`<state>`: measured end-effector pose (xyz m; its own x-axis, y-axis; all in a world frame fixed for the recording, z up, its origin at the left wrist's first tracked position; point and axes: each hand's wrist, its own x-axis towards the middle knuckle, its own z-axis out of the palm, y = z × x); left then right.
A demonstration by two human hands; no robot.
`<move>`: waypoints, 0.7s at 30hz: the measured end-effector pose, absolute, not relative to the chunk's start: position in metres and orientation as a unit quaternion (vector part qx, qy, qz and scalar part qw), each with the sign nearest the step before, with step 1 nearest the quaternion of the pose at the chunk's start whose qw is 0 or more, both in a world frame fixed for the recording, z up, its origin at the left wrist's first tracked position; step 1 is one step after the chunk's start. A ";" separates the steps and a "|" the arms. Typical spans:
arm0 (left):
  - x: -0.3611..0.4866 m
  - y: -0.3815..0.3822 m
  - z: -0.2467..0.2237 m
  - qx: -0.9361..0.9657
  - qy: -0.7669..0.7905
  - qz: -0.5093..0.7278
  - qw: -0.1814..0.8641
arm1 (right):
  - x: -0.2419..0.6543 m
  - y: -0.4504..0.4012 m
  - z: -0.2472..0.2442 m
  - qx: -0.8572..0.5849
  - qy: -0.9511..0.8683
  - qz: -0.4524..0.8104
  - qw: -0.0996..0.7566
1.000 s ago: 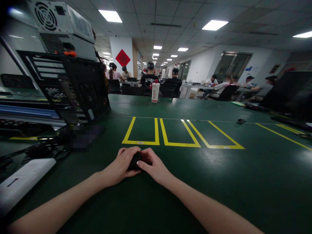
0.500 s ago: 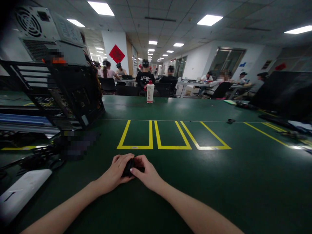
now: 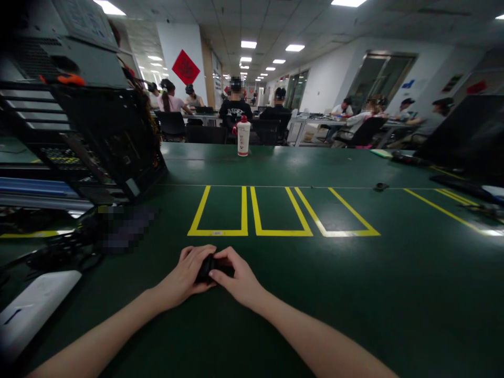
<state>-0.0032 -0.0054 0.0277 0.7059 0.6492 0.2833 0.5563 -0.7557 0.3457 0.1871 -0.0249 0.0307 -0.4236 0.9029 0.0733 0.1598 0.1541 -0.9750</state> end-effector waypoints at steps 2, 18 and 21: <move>-0.003 -0.005 0.027 0.916 0.329 0.194 0.121 | 0.187 -0.024 0.030 -0.409 -0.666 0.511 0.359; -0.002 -0.002 0.020 0.914 0.335 0.195 0.124 | 0.186 -0.023 0.028 -0.410 -0.671 0.507 0.354; -0.002 -0.001 0.015 0.911 0.337 0.202 0.122 | 0.185 -0.023 0.028 -0.420 -0.671 0.499 0.352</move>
<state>-0.0021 -0.0006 0.0146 0.6907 0.6643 0.2858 0.5656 -0.7425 0.3588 0.1847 -0.0228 0.0280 -0.3995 0.9152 0.0531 0.2127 0.1489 -0.9657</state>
